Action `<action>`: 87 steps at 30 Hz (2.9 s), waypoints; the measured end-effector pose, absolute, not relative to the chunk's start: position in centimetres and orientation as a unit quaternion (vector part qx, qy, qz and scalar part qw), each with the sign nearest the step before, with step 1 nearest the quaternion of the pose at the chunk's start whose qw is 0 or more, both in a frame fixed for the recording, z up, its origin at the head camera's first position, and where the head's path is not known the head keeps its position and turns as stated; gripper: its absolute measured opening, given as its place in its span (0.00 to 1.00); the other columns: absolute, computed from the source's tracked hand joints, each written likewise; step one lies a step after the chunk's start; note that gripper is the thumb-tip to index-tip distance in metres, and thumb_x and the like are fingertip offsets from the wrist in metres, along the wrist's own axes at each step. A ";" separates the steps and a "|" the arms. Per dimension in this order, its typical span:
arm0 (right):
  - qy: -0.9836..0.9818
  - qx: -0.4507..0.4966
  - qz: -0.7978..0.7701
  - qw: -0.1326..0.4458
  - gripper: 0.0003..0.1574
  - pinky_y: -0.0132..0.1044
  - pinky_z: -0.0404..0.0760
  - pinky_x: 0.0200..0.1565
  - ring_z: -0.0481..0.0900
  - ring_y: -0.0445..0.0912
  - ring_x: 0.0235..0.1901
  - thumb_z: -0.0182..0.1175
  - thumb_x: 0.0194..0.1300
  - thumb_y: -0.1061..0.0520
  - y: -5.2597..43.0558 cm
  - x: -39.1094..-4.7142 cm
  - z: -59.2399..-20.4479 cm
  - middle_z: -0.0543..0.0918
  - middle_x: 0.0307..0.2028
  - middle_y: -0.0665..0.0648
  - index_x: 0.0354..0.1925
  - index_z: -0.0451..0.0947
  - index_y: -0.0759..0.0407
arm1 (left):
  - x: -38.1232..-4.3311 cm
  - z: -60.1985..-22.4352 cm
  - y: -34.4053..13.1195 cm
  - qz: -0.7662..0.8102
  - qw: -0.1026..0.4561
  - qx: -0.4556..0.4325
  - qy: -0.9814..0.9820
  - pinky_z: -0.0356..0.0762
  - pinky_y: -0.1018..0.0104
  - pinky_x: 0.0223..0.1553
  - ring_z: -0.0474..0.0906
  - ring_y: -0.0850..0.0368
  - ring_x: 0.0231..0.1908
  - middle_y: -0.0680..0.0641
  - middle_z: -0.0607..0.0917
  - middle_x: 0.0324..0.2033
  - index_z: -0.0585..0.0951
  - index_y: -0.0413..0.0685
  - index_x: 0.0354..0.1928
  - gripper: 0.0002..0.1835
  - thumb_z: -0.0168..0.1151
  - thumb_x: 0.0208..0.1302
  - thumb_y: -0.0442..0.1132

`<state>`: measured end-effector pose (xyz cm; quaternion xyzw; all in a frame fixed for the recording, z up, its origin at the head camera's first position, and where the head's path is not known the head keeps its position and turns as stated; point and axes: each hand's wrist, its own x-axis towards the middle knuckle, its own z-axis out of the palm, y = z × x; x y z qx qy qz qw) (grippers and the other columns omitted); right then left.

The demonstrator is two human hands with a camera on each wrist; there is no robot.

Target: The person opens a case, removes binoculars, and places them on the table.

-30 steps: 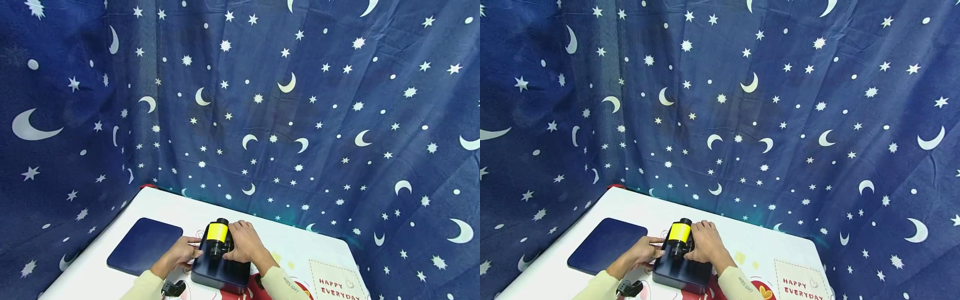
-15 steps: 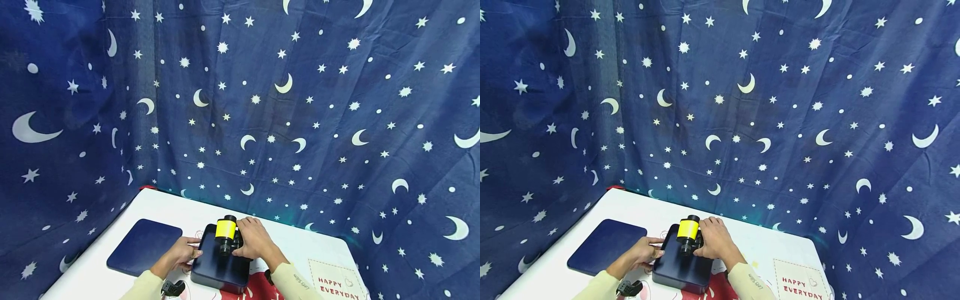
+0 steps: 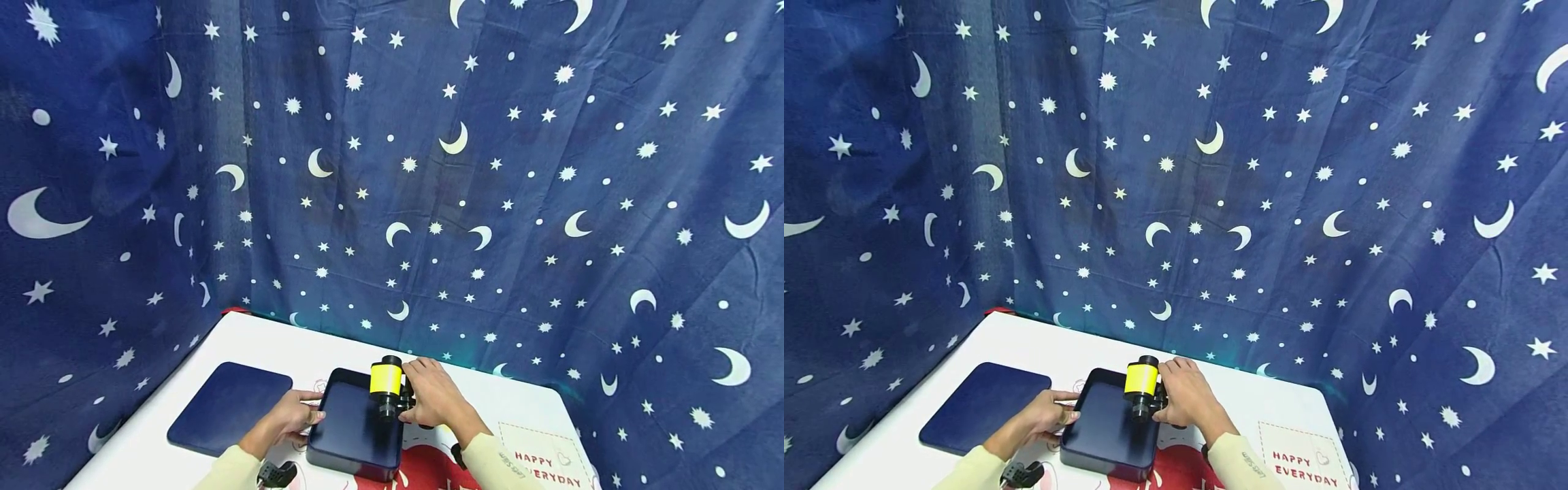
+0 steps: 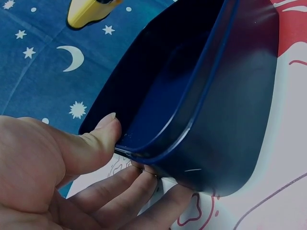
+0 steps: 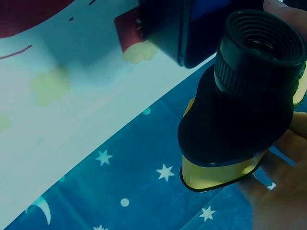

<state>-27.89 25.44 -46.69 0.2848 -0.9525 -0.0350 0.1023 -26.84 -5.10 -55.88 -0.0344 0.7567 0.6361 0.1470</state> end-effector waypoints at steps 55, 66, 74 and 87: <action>-0.959 0.255 0.016 0.121 0.51 0.59 0.71 0.71 0.79 0.52 0.54 0.86 0.31 0.46 37.1 -26.8 -47.2 0.84 0.48 0.53 0.55 0.78 0.59 | -26.8 -55.7 -4.9 0.635 0.163 -0.053 0.753 0.86 0.49 0.33 0.87 0.49 0.39 0.27 0.84 0.57 0.74 0.35 0.70 0.31 0.68 0.64 0.28; -0.960 0.247 0.016 0.132 0.53 0.52 0.76 0.66 0.78 0.48 0.49 0.87 0.28 0.46 38.0 -27.0 -47.2 0.84 0.46 0.51 0.55 0.78 0.59 | -27.2 -55.9 -5.2 0.640 0.165 -0.059 0.748 0.85 0.50 0.33 0.85 0.53 0.38 0.29 0.86 0.55 0.73 0.32 0.70 0.31 0.68 0.65 0.28; -0.958 0.254 0.032 0.127 0.52 0.55 0.74 0.69 0.79 0.49 0.52 0.87 0.27 0.47 37.9 -26.8 -48.0 0.85 0.46 0.51 0.54 0.78 0.57 | -27.1 -55.8 -5.1 0.635 0.173 -0.068 0.750 0.86 0.52 0.32 0.86 0.53 0.36 0.28 0.85 0.56 0.74 0.33 0.70 0.32 0.69 0.64 0.28; -0.958 0.257 0.021 0.123 0.53 0.53 0.75 0.66 0.79 0.49 0.53 0.87 0.26 0.46 37.8 -26.9 -49.4 0.85 0.46 0.51 0.54 0.78 0.57 | -27.0 -56.0 -5.1 0.646 0.171 -0.059 0.742 0.84 0.55 0.30 0.86 0.54 0.35 0.32 0.88 0.52 0.73 0.33 0.70 0.32 0.68 0.64 0.29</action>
